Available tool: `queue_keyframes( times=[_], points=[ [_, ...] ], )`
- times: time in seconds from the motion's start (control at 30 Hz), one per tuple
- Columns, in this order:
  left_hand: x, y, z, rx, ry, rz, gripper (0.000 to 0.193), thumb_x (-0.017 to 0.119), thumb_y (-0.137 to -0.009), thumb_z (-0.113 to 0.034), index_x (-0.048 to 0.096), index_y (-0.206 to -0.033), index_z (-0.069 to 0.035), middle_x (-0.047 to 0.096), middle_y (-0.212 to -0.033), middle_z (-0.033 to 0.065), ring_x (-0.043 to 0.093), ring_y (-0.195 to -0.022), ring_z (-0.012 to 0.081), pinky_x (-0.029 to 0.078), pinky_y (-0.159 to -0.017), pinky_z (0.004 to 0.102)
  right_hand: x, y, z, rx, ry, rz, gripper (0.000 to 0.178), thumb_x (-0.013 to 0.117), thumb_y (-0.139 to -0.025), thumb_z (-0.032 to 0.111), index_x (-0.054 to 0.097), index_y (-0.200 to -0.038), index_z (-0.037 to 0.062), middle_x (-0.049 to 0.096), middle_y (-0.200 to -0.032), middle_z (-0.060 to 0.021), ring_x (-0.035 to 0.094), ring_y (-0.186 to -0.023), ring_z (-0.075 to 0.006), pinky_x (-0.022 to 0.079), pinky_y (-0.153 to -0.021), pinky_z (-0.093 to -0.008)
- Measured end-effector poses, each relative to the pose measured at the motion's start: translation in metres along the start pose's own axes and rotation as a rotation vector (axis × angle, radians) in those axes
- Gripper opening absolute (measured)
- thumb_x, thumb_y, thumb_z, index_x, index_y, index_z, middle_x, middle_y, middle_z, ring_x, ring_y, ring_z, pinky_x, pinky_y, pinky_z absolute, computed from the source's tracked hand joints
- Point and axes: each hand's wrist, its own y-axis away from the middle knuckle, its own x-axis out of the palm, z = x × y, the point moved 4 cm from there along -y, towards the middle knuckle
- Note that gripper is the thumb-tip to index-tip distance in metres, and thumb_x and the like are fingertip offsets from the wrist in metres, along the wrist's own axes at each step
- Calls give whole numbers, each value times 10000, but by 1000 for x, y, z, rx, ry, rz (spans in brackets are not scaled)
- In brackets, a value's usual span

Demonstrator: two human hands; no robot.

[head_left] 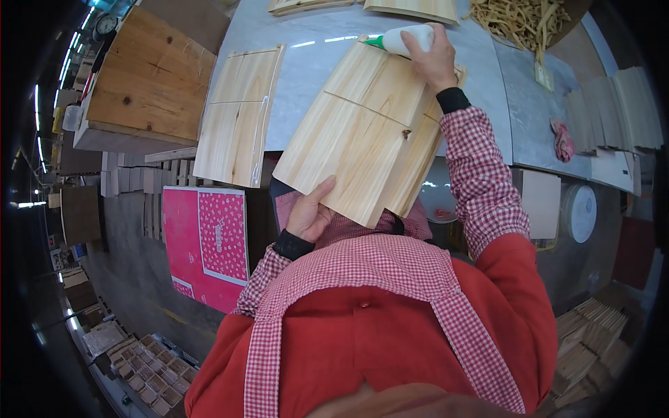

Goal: Assembling wooden panels into boxes using glue.

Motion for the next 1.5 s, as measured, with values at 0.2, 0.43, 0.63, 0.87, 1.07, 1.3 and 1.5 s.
queue_keyframes(
  times=[0.2,0.43,0.63,0.87,1.07,1.3,1.5],
  points=[
    [-2,-3,0,-4,9,19,522,597,-897,-62,323,-1338,-5,480,-1299,159,520,-1185,259,465,-1003,400,-7,-8,4,-104,0,76,425,731,-763,331,560,-1001,23,667,-847,-164,664,-774,-294,519,-699,-366],
    [3,0,-3,4,9,16,526,630,-878,-70,355,-1320,0,505,-1268,144,545,-1144,239,496,-960,369,-93,7,2,-175,150,75,369,725,-780,278,570,-1001,27,670,-840,-158,675,-752,-271,526,-663,-340],
    [-3,0,-1,9,30,5,518,624,-879,-64,357,-1317,5,506,-1261,149,546,-1142,244,498,-958,364,-110,34,19,62,75,80,379,733,-784,290,573,-1005,27,661,-841,-145,658,-714,-249,523,-659,-340],
    [2,-3,-1,9,38,32,517,632,-876,-63,345,-1300,13,497,-1249,156,540,-1146,247,492,-972,372,-25,88,49,85,-189,119,359,703,-833,308,563,-1026,40,609,-786,-60,598,-639,-119,483,-516,-239],
    [4,-1,0,7,27,38,476,637,-872,-70,398,-1276,12,525,-1235,135,562,-1117,229,508,-945,352,7,90,75,-1,-162,128,390,742,-774,280,562,-998,18,642,-822,-157,644,-738,-274,510,-667,-357],
    [3,-3,2,12,31,52,477,637,-875,-79,400,-1278,17,529,-1229,134,563,-1117,227,511,-939,353,-35,92,75,-154,-2,203,348,719,-807,223,560,-1038,18,654,-877,-153,651,-778,-233,514,-675,-325],
    [4,1,-2,33,-7,6,508,638,-879,-109,376,-1299,5,521,-1239,141,560,-1123,238,501,-953,367,-111,114,70,-82,36,178,323,709,-815,191,563,-1047,20,641,-862,-124,632,-738,-199,512,-658,-314]
  ],
)
